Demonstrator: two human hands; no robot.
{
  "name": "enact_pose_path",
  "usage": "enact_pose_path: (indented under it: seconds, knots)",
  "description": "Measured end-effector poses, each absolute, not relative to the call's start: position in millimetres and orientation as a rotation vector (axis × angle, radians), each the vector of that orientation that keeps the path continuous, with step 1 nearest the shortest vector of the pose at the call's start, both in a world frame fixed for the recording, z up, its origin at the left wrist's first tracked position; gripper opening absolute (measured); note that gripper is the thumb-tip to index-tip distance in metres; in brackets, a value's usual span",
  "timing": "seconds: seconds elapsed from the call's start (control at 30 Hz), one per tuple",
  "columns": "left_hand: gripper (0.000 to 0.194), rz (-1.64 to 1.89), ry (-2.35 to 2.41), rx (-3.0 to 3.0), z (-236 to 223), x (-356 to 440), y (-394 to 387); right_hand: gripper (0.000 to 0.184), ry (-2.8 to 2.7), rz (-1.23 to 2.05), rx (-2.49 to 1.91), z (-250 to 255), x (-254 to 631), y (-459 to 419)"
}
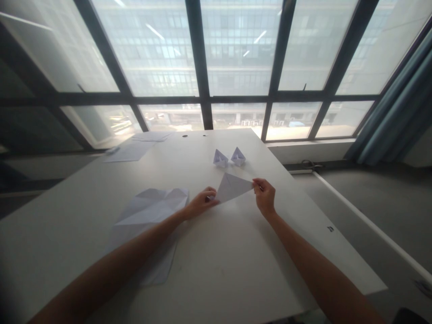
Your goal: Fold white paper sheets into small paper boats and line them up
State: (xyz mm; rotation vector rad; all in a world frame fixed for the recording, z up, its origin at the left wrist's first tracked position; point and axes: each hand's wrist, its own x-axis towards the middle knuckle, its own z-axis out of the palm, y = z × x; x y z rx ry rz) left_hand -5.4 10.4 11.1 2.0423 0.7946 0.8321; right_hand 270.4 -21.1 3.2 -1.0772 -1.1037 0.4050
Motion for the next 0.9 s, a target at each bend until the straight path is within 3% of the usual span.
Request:
enact_pose_path:
  seconds: [0.57, 0.9]
  knots:
    - [0.027, 1.292, 0.92, 2.008, 11.5, -0.9, 0.4, 0.022, -1.034, 0.412, -1.072, 4.0, 269.9, -21.5]
    - [0.011, 1.396, 0.877, 1.92, 16.1, 8.3, -8.2, 0.023, -0.978, 0.42, -1.068, 5.8, 268.5, -21.9]
